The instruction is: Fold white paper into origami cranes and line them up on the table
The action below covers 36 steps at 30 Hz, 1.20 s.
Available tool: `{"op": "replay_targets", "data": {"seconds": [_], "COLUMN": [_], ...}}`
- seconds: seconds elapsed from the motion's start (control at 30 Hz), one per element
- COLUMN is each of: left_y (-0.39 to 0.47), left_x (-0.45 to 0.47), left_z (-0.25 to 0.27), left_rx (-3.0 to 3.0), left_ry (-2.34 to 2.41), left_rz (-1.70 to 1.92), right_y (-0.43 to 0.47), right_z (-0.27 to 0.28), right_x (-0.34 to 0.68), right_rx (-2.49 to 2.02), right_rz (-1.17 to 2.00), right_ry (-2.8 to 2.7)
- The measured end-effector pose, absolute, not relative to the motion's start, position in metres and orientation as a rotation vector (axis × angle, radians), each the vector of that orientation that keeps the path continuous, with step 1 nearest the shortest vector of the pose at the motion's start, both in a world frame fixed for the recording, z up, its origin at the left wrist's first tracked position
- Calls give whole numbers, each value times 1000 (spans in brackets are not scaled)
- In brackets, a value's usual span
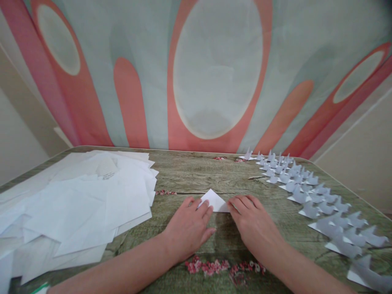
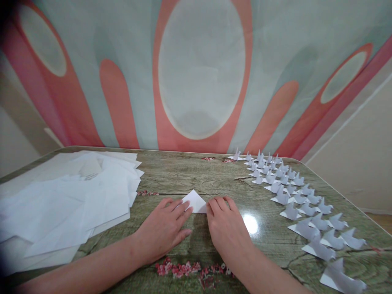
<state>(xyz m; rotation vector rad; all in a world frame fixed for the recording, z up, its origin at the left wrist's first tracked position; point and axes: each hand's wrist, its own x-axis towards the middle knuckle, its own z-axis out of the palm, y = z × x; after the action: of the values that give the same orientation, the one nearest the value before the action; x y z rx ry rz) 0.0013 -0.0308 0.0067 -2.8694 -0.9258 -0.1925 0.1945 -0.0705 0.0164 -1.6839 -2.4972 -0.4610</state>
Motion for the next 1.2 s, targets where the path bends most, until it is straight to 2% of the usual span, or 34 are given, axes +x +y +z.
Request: {"op": "replay_targets", "data": {"seconds": [0.13, 0.4, 0.83, 1.2], "left_y": [-31, -31, -34, -35], "left_x": [1, 1, -3, -5], "left_z": [6, 8, 28, 20], "left_rx": [-2871, -2897, -2730, -2671], "left_ry": [-929, -944, -1098, -1072], "left_rz": [-201, -197, -40, 107], "right_y": [-68, -67, -67, -75], "right_z": [1, -7, 0, 6], "right_x": [186, 184, 181, 185], "right_rx": [-1493, -1497, -1551, -1778], "right_rz": [-438, -423, -411, -540], "right_ry": [-2510, -2544, -2570, -2573]}}
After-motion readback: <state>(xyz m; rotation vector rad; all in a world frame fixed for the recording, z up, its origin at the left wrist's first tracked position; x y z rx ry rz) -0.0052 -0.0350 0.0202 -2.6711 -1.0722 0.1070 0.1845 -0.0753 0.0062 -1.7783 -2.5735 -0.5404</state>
